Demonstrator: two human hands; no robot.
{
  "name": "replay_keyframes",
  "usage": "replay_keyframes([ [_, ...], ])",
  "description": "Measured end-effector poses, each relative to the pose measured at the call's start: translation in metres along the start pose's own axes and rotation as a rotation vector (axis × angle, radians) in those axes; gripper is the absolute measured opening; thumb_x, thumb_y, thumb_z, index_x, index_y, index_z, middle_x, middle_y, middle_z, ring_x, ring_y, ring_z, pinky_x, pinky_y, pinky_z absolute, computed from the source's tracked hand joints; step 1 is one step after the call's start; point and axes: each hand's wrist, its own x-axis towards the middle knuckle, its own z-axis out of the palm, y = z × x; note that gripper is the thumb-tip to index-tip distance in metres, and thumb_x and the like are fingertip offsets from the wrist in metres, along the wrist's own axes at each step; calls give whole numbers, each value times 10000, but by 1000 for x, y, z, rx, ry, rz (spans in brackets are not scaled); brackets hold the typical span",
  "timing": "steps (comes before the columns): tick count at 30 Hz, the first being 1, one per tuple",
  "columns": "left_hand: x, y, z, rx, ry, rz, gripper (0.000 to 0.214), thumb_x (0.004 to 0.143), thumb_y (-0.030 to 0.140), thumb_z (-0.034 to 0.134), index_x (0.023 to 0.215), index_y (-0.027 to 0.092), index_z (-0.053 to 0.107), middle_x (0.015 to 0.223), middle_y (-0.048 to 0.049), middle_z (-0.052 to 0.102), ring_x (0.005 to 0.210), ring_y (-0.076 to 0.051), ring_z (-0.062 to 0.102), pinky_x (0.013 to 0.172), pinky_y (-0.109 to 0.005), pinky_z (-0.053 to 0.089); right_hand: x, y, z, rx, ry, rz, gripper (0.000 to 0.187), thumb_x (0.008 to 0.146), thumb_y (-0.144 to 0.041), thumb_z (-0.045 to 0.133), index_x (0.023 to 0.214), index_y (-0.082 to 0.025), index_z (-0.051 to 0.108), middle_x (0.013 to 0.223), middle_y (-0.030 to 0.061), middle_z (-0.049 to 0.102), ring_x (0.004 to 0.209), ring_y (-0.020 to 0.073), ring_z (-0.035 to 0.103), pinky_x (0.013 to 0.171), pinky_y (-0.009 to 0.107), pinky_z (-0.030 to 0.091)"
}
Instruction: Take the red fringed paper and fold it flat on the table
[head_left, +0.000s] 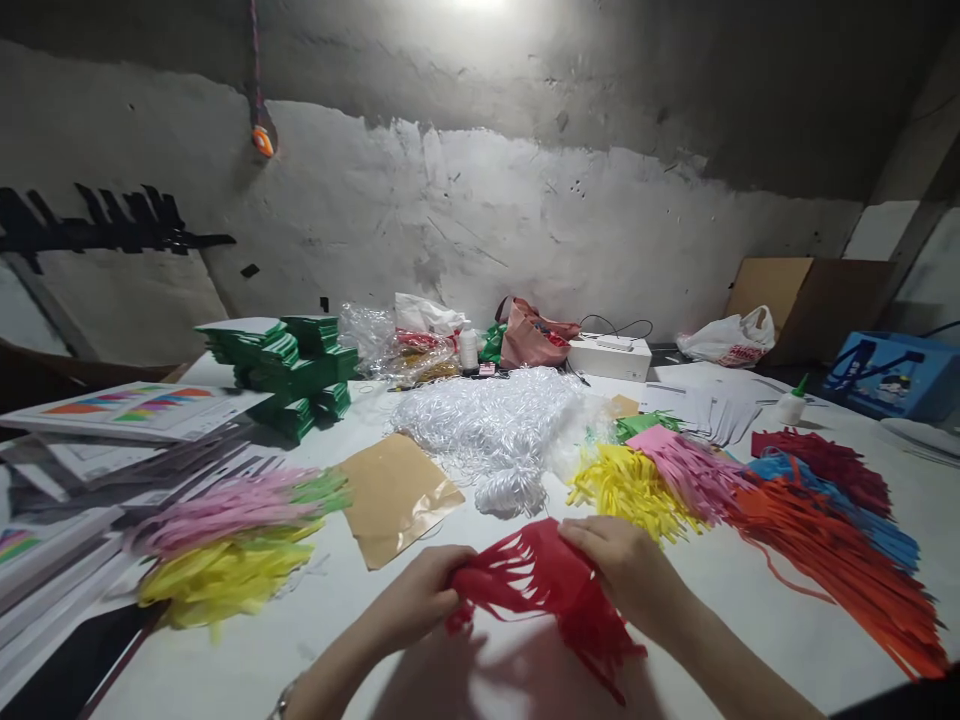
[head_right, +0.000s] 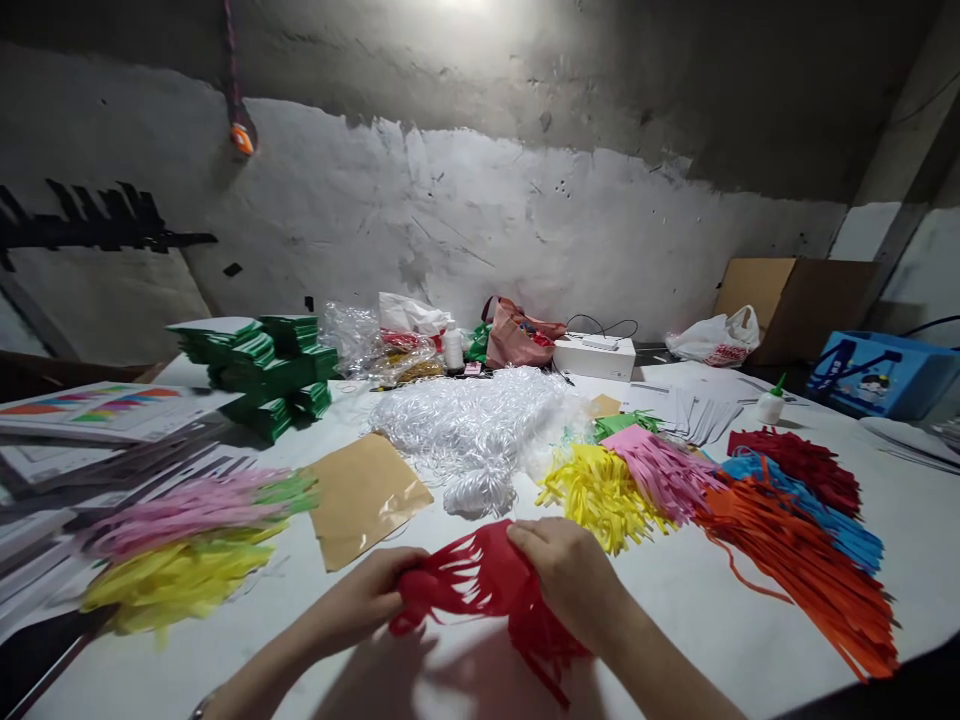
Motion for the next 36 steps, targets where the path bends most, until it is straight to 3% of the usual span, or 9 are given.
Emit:
replay_keyframes([
  [4,1,15,-27,125,96,68,142,760,168,523,732,199,658,686,14,616,667,-185,533,624,-275,358,9,25,-38,-138,31,-34,324,949,-3,491,1137,-102,735,1124,180,752,1048,280,728,950,453,591],
  [8,-9,26,-51,153,143,122,210,905,311,470,883,220,659,793,-9,682,752,-214,603,706,-276,431,9,6,-60,-354,53,-154,449,940,37,381,1273,-55,667,1334,191,651,1293,286,585,1089,475,504],
  [10,-18,11,-64,189,189,98,274,934,354,443,998,228,677,934,-40,750,878,-251,666,795,-291,475,-7,-16,-35,-347,26,-193,515,866,38,373,1294,-32,650,1346,184,645,1332,288,547,1103,473,492],
  [14,-43,-47,-79,307,259,-46,337,913,330,458,1164,229,658,1184,-88,756,1111,-306,685,972,-378,520,-66,-52,67,-288,-44,-140,440,832,-100,501,1219,-56,705,1261,180,699,1211,291,639,1050,415,529],
  [18,-73,-73,-44,537,470,24,528,873,250,483,1395,175,505,1456,-187,567,1345,-354,543,1098,-545,460,-110,-61,130,-261,-117,37,516,763,-187,615,1248,-26,680,1303,231,661,1207,337,630,1028,431,519],
  [21,-78,-54,16,650,408,205,591,918,196,473,1501,230,383,1556,-150,466,1408,-284,484,1068,-441,522,-114,-59,127,-264,-123,98,521,758,-196,617,1252,-40,678,1330,227,645,1227,346,616,998,440,526],
  [26,-42,-31,101,957,216,550,673,773,159,631,1431,177,492,1415,-141,643,1260,-356,602,1004,-524,519,-104,-55,103,-250,-108,42,398,859,-170,535,1209,-65,694,1298,183,679,1209,294,634,1006,394,517],
  [31,-35,-52,91,1077,168,586,435,864,-5,487,1229,174,643,1220,-52,771,1050,-240,707,1062,-433,408,-113,-47,100,-188,-81,-28,370,889,-112,483,1179,-90,712,1249,132,715,1190,239,645,1102,335,448],
  [36,-77,-65,55,1217,204,600,485,840,11,469,1246,195,660,1244,-59,764,1098,-267,698,1247,-550,-76,-111,-35,82,-159,-226,-149,410,956,-86,429,1290,-125,662,1340,103,668,1246,223,620,1043,315,521],
])
